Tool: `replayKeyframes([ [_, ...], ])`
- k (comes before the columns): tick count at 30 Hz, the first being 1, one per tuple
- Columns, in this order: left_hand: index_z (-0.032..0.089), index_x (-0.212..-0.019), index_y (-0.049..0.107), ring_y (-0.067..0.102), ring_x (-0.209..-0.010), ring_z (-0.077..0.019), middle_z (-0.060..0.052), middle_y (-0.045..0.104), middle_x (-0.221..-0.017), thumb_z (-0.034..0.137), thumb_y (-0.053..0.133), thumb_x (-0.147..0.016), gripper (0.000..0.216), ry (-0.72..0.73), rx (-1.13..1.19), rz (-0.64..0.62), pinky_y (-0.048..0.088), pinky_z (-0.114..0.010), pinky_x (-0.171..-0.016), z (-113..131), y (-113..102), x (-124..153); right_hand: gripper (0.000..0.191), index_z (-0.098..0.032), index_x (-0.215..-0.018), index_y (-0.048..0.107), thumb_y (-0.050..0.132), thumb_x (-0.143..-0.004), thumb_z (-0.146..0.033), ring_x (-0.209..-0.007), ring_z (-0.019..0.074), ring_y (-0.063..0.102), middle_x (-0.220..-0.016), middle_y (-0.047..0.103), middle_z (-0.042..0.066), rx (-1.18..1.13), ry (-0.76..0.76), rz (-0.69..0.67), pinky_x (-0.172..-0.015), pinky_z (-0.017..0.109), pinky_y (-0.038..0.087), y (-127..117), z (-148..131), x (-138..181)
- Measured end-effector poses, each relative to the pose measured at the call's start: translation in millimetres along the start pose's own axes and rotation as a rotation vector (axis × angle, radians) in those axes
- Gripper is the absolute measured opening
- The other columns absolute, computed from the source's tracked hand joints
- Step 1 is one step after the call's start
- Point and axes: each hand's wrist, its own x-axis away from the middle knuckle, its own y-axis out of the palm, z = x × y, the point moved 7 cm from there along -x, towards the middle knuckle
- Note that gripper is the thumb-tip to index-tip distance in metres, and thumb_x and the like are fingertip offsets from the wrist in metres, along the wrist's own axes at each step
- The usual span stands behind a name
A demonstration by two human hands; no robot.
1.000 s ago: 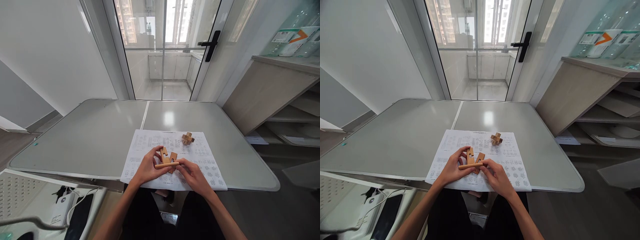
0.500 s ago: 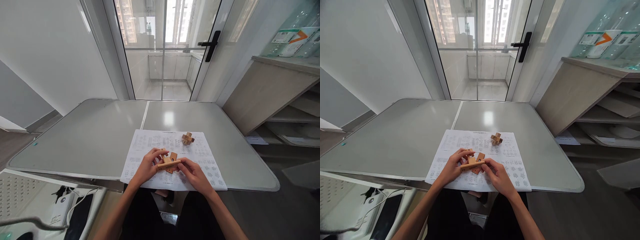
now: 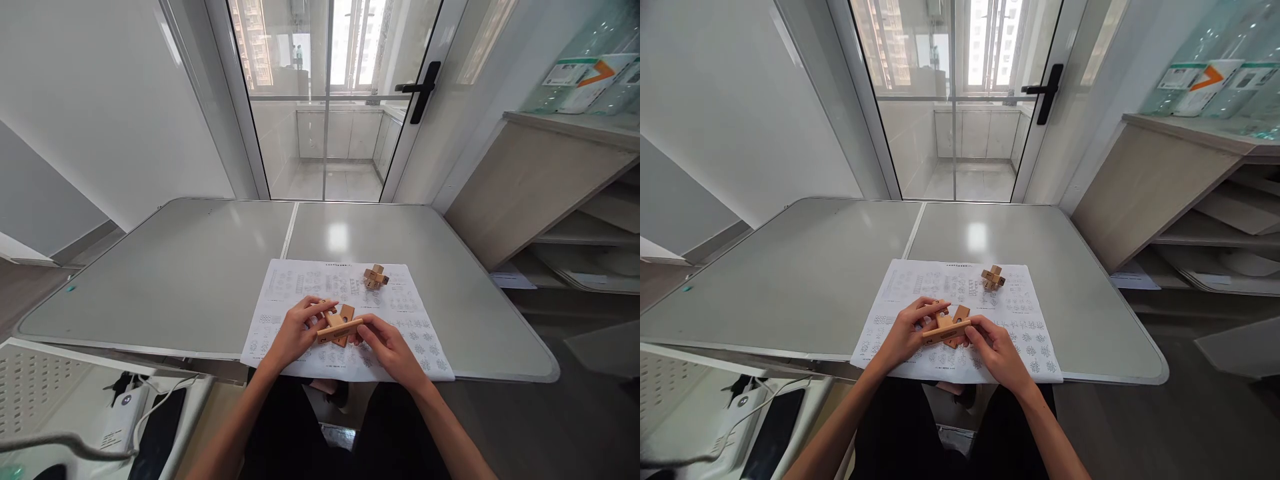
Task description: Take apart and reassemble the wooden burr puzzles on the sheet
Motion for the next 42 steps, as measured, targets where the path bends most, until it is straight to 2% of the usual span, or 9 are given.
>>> replayKeyframes([
  [4, 0.034, -0.128, 0.075, 0.067, -0.093, -0.0167, -0.006, 0.067, -0.123, 0.027, 0.057, -0.099, 0.034, 0.004, 0.003, -0.014, 0.055, -0.03, -0.077, -0.6, 1.0, 0.4, 0.029, -0.023, -0.105, 0.066, 0.054, -0.105, -0.049, -0.084, 0.0209, 0.064, -0.087, 0.068, 0.003, -0.033, 0.019, 0.009, -0.082, 0.033, 0.052, 0.9, 0.5, 0.1],
  [8, 0.035, -0.133, 0.071, 0.064, -0.087, -0.0155, -0.006, 0.066, -0.123, 0.03, 0.056, -0.101, 0.036, 0.017, -0.009, -0.049, 0.055, -0.031, -0.078, -3.0, 3.8, 1.4, 0.028, -0.023, -0.104, 0.067, 0.059, -0.102, -0.05, -0.088, 0.0217, 0.065, -0.092, 0.07, 0.003, -0.016, 0.051, -0.005, -0.083, 0.033, 0.051, 3.1, 0.9, 0.7],
  [15, 0.037, -0.135, 0.07, 0.064, -0.098, -0.0172, -0.005, 0.066, -0.122, 0.026, 0.056, -0.102, 0.037, 0.013, -0.014, -0.07, 0.053, -0.031, -0.086, -5.1, 6.2, 2.6, 0.025, -0.023, -0.102, 0.068, 0.071, -0.094, -0.047, -0.09, 0.0223, 0.063, -0.095, 0.07, 0.003, 0.071, 0.067, 0.009, -0.083, 0.033, 0.049, 2.2, -2.1, 1.6],
  [23, 0.037, -0.133, 0.071, 0.063, -0.095, -0.0158, -0.004, 0.066, -0.123, 0.023, 0.056, -0.101, 0.038, 0.023, -0.026, -0.069, 0.052, -0.029, -0.083, -4.6, 6.6, 2.9, 0.023, -0.022, -0.098, 0.068, 0.07, -0.094, -0.045, -0.086, 0.0212, 0.062, -0.09, 0.068, 0.002, 0.083, 0.063, 0.003, -0.079, 0.032, 0.047, 1.7, -0.3, 1.2],
  [27, 0.038, -0.133, 0.071, 0.062, -0.086, -0.0138, -0.004, 0.067, -0.122, 0.024, 0.058, -0.101, 0.037, 0.023, -0.047, -0.07, 0.051, -0.027, -0.075, -4.8, 7.0, 2.8, 0.023, -0.022, -0.101, 0.067, 0.07, -0.095, -0.044, -0.09, 0.022, 0.064, -0.095, 0.069, 0.003, 0.039, 0.053, -0.009, -0.083, 0.033, 0.048, 2.5, -0.9, 1.4],
  [32, 0.039, -0.132, 0.071, 0.062, -0.082, -0.0129, -0.003, 0.067, -0.12, 0.024, 0.06, -0.1, 0.037, 0.035, -0.074, -0.057, 0.051, -0.027, -0.073, -5.2, 7.1, 2.5, 0.024, -0.023, -0.103, 0.067, 0.07, -0.095, -0.046, -0.091, 0.0223, 0.064, -0.096, 0.069, 0.003, 0.019, 0.052, -0.001, -0.084, 0.034, 0.05, 1.6, 1.4, 2.1],
  [37, 0.039, -0.133, 0.071, 0.065, -0.089, -0.0148, -0.004, 0.068, -0.12, 0.026, 0.058, -0.102, 0.036, 0.057, -0.044, -0.058, 0.053, -0.027, -0.077, -3.5, 6.9, 2.3, 0.024, -0.023, -0.103, 0.067, 0.07, -0.095, -0.046, -0.098, 0.0236, 0.065, -0.105, 0.07, 0.005, 0.013, 0.055, -0.017, -0.089, 0.035, 0.05, 0.9, 2.9, 2.6],
  [42, 0.036, -0.131, 0.073, 0.068, -0.102, -0.0187, -0.006, 0.069, -0.121, 0.031, 0.055, -0.105, 0.032, 0.049, 0.027, -0.066, 0.056, -0.03, -0.086, -1.8, 6.3, 2.3, 0.026, -0.023, -0.094, 0.068, 0.076, -0.09, -0.047, -0.111, 0.0275, 0.067, -0.117, 0.073, 0.007, -0.024, 0.073, -0.056, -0.098, 0.039, 0.05, 2.6, 1.4, 2.9],
])
